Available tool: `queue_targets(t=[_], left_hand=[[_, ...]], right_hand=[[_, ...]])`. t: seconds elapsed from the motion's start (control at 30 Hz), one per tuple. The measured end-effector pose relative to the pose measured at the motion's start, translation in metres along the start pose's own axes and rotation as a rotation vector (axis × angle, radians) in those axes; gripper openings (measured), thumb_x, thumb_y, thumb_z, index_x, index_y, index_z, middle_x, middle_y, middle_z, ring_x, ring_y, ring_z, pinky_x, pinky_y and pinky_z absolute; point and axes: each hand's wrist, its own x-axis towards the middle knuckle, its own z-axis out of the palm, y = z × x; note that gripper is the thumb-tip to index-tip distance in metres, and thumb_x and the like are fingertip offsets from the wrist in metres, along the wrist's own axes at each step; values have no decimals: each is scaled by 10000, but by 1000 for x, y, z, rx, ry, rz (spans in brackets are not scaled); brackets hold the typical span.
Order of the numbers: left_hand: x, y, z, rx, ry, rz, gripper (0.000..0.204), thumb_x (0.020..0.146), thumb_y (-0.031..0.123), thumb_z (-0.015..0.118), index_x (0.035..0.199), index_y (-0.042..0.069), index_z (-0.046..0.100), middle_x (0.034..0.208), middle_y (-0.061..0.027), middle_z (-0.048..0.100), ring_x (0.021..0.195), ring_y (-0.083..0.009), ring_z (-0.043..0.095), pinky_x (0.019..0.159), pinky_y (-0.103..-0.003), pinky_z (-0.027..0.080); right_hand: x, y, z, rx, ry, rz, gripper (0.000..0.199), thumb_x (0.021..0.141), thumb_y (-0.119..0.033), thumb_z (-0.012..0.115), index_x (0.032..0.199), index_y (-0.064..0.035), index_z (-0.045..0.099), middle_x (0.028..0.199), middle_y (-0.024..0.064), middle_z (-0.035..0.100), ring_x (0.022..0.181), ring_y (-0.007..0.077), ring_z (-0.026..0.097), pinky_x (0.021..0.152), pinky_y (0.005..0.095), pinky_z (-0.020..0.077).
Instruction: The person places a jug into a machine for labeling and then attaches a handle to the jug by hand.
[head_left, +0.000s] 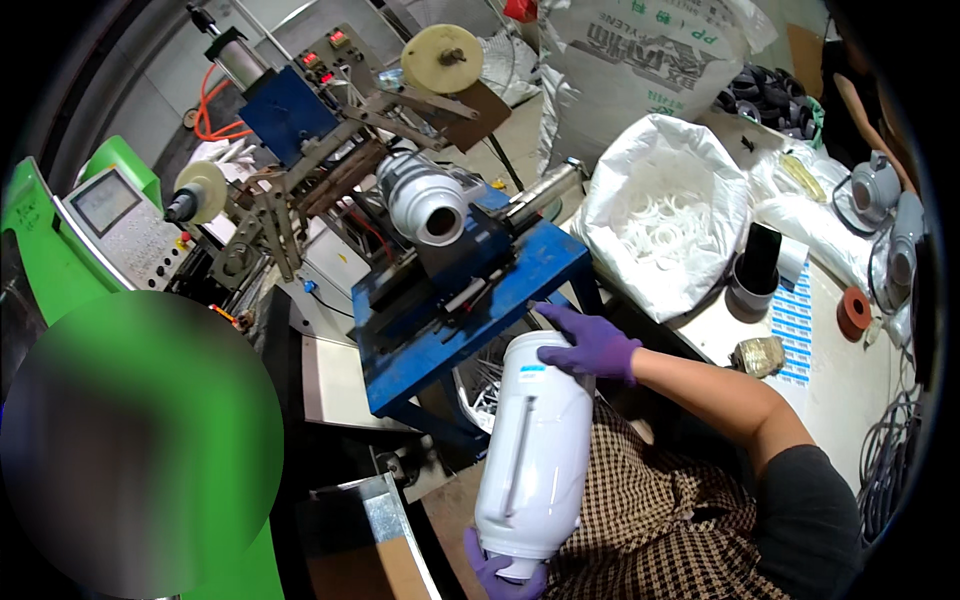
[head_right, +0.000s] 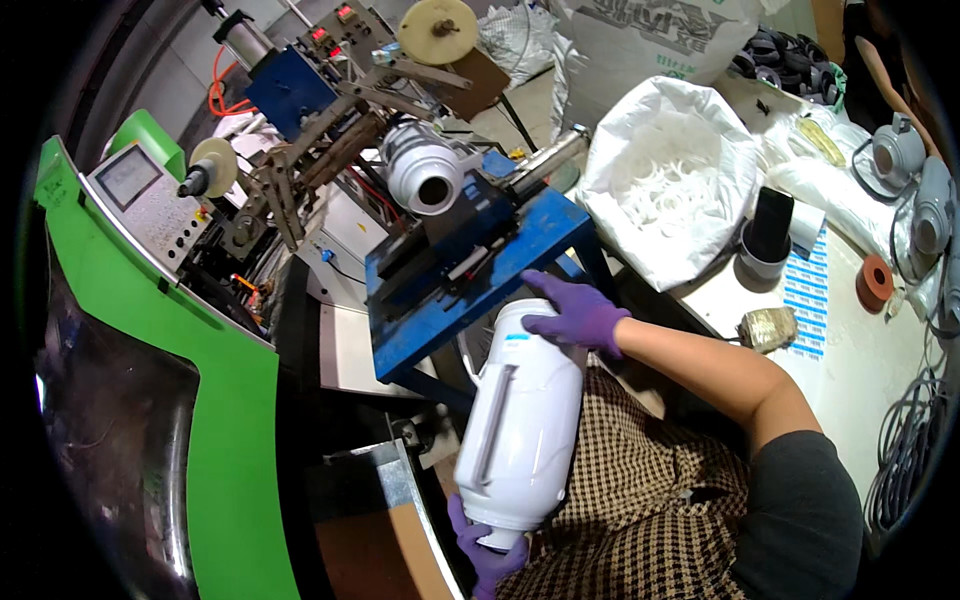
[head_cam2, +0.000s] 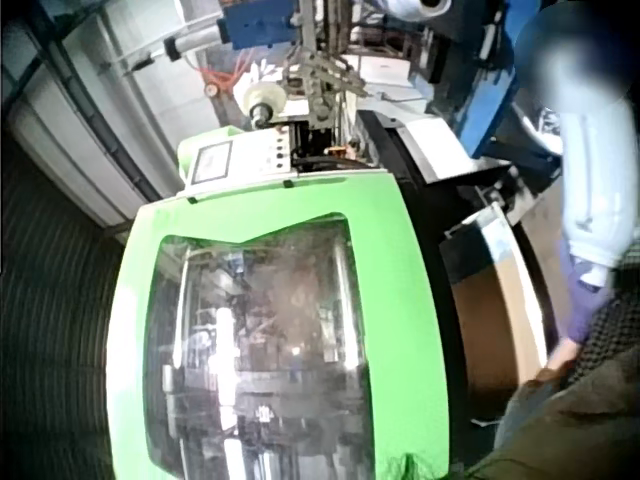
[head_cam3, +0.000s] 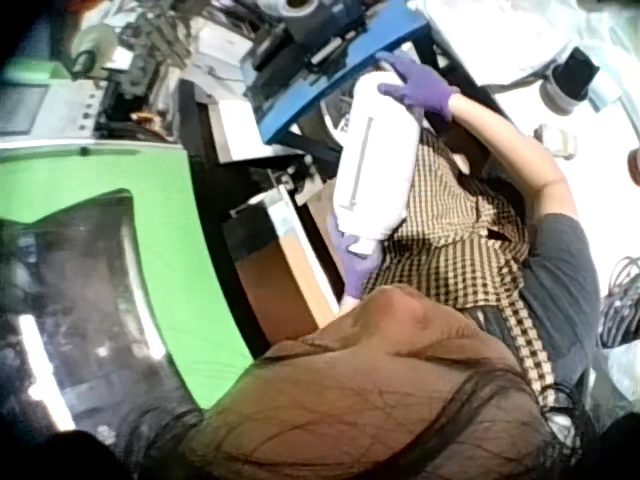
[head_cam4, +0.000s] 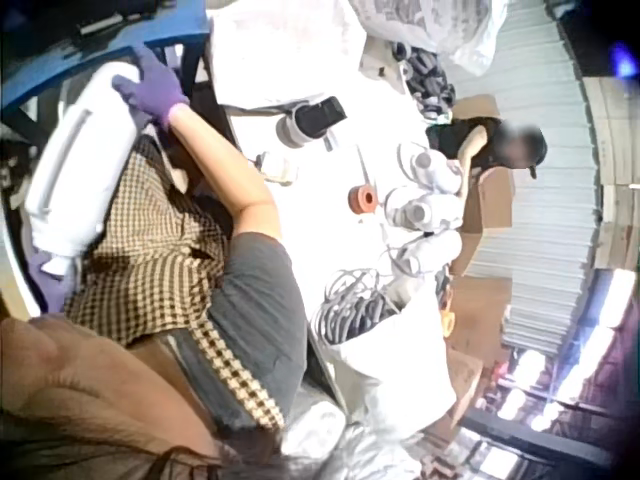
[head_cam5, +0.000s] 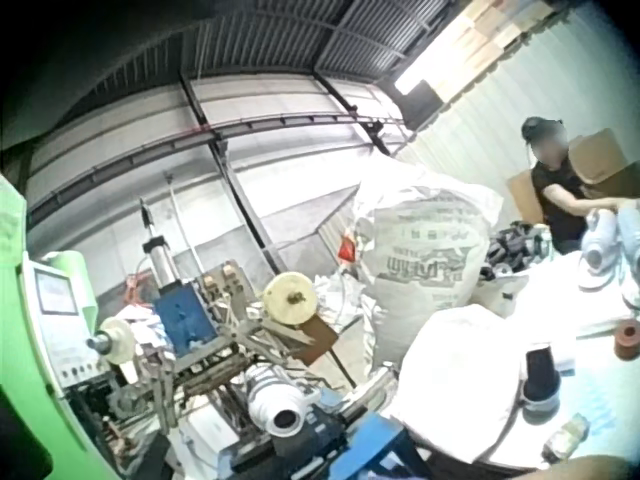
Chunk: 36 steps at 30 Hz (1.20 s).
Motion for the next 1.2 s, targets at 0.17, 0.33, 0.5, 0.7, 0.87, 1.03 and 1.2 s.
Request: queue_targets(t=[0.17,0.33,0.5,0.7,0.87,1.03,1.2], left_hand=[[-2,8,8,255,302,-246,569,968,105,529,1492,67,309,1495,-184,341,1286,-291,465,1028,-381,437],[53,19,-21,191,451,-52,566,958,132,536,1481,68,329,1521,-218,321,1319,-366,487,1018,-459,524],[115,15,-58,32,506,116,570,931,140,592,1462,121,386,1502,-178,398,1291,-357,521,1012,-495,526],[245,5,-46,77,308,249,424,773,-33,739,1158,84,606,1582,-145,339,1389,-340,449,1060,-446,488],[381,10,81,877,37,689,394,646,77,829,1005,167,695,1520,-165,444,1390,-513,358,1111,-606,366],[486,-24,129,1263,-49,493,194,744,283,774,935,255,749,1541,11,466,1470,-487,264,1038,-738,311],[541,-31,112,1501,-277,557,230,793,268,694,1009,285,772,1546,12,498,1473,-490,301,1117,-693,272]], right_hand=[[139,-41,-28,-424,196,-173,803,913,-425,652,1602,-261,274,1197,229,645,1095,398,652,940,480,521],[199,-44,-21,-823,378,-368,452,817,-393,760,1216,-221,635,1137,138,623,1086,331,632,910,452,500],[19,-33,-61,-589,711,-940,243,694,-256,810,871,-205,654,886,84,598,823,347,602,725,430,470],[-184,-42,-142,565,782,-177,383,680,-293,753,949,-24,709,1042,70,625,939,188,622,839,323,502],[-184,44,-134,546,429,-155,337,609,-186,772,735,-81,478,862,31,543,763,123,508,733,255,419],[-147,18,-125,687,338,-14,327,586,-256,729,734,-14,568,832,31,538,782,141,542,706,283,437],[-118,29,-110,607,317,-154,407,712,-331,832,824,-62,548,801,-6,509,803,97,460,715,283,410]])
